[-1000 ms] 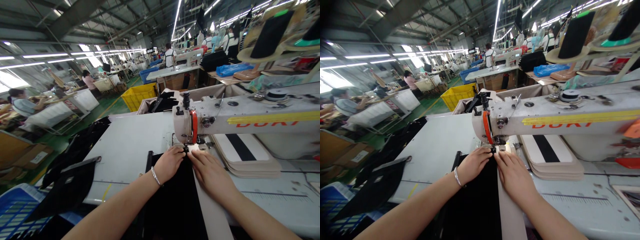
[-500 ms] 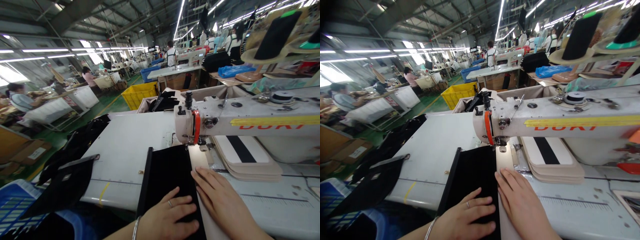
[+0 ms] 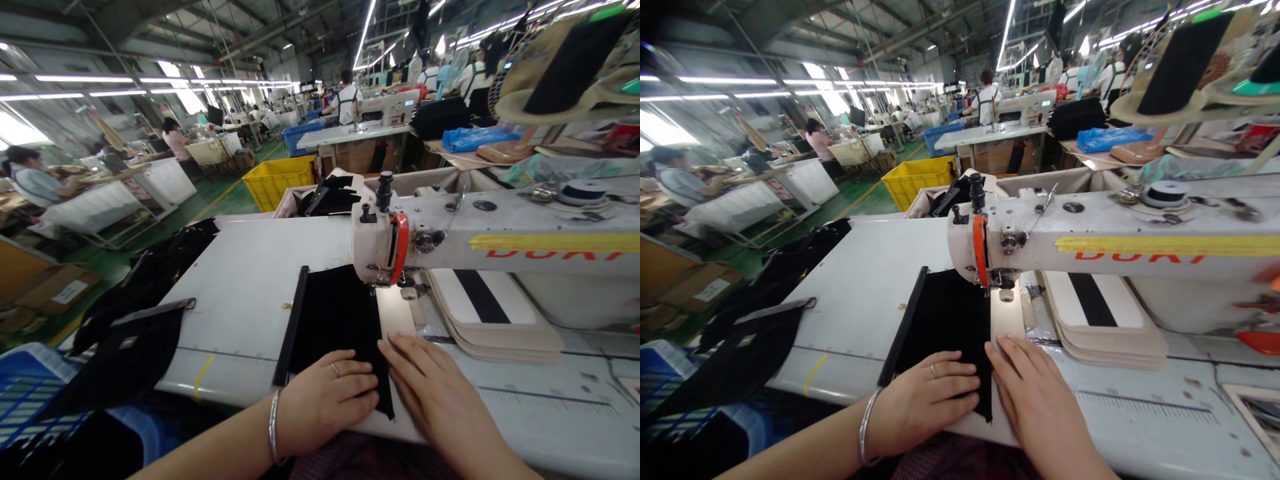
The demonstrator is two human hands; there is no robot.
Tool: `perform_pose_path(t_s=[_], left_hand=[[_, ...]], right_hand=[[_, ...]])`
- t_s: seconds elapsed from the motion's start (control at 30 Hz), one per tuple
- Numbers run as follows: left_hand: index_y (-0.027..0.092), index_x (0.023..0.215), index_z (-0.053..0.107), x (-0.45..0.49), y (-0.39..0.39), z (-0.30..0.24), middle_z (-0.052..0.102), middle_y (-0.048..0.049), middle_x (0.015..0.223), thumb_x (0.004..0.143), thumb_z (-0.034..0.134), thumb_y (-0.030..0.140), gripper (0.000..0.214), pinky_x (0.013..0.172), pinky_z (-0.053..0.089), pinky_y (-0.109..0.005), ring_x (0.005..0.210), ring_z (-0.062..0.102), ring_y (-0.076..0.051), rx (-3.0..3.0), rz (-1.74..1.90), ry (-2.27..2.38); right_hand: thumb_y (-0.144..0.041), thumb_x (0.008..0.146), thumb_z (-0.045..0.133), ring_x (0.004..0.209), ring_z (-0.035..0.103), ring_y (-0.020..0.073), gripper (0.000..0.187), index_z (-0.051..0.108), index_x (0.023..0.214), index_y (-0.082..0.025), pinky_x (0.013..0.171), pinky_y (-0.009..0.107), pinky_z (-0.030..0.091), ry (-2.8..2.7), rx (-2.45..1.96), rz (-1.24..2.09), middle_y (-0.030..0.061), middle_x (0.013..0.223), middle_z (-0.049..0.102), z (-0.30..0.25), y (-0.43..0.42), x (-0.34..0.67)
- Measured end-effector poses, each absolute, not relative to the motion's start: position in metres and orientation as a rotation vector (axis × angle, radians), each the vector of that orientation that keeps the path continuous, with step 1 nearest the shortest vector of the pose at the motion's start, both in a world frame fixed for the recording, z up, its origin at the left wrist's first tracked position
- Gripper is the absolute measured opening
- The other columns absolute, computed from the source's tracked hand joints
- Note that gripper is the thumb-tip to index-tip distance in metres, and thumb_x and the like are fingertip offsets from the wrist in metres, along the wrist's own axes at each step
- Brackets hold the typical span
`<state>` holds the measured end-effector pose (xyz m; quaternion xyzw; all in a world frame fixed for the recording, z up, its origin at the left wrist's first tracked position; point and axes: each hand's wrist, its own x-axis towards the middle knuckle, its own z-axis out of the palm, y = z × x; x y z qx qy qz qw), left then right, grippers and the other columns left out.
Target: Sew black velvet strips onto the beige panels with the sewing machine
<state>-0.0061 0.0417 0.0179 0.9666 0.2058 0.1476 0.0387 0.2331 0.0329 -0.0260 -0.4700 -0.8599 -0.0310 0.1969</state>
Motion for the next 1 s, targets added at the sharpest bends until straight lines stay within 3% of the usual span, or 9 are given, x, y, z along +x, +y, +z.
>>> perform_pose_path(t_s=[0.67,1.0], left_hand=[[0.017,0.119,0.057,-0.006,0.074,0.010,0.062,-0.0032,0.123,0.098,0.041,0.017,0.026,0.113,0.034,-0.036,0.125,0.048,-0.016,2.943,0.425,0.569],[0.017,0.115,0.059,0.000,0.114,0.011,0.062,-0.0035,0.122,0.096,0.043,0.016,0.024,0.110,0.036,-0.035,0.122,0.050,-0.016,3.001,0.385,0.597]], right_hand=[[-0.019,0.087,0.056,0.126,0.043,0.0241,0.058,0.040,0.142,-0.027,0.105,0.043,0.039,-2.470,-1.345,-0.128,0.0038,0.141,0.046,-0.030,0.031,0.236],[-0.015,0.089,0.051,0.117,0.050,0.0227,0.049,0.047,0.137,-0.022,0.101,0.041,0.042,-2.436,-1.321,-0.071,0.0061,0.132,0.054,-0.024,0.049,0.234]])
